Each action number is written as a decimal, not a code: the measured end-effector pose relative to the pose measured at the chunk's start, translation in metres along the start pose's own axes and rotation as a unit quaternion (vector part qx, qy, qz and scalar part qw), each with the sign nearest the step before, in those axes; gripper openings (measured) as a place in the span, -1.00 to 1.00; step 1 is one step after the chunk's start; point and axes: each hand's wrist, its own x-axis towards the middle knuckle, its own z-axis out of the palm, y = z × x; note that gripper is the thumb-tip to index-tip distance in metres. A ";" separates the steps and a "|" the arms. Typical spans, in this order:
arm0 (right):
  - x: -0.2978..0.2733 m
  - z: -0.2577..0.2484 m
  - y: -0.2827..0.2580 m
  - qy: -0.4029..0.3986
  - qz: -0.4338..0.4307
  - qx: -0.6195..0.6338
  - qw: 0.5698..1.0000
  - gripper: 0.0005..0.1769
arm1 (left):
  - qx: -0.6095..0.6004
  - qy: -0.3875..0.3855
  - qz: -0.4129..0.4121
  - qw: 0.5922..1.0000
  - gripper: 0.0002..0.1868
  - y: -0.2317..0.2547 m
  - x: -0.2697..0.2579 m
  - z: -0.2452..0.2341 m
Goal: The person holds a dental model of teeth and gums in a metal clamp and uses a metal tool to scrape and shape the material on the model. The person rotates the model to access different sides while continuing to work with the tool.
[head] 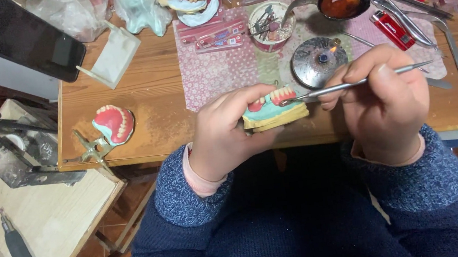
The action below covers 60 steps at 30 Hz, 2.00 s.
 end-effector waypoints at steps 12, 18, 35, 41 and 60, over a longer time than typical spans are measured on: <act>0.001 -0.001 -0.004 -0.008 -0.030 -0.021 0.999 -0.73 | -0.098 -0.022 -0.047 0.994 -0.47 0.001 -0.002 0.000; -0.002 -0.007 -0.003 -0.020 -0.033 -0.026 0.999 -0.72 | -0.112 -0.023 -0.066 0.991 -0.46 0.000 -0.005 0.001; 0.042 -0.084 0.011 0.176 0.003 -0.055 0.983 -0.64 | 0.037 0.061 -0.009 0.997 -0.49 0.004 0.002 0.006; 0.030 -0.079 0.012 0.153 -0.006 -0.079 0.985 -0.64 | 0.095 0.072 0.011 0.993 -0.50 0.004 0.000 0.008; -0.022 0.023 0.005 -0.008 -0.122 -0.162 0.979 -0.61 | 0.140 0.072 0.031 0.987 -0.39 0.007 -0.004 0.010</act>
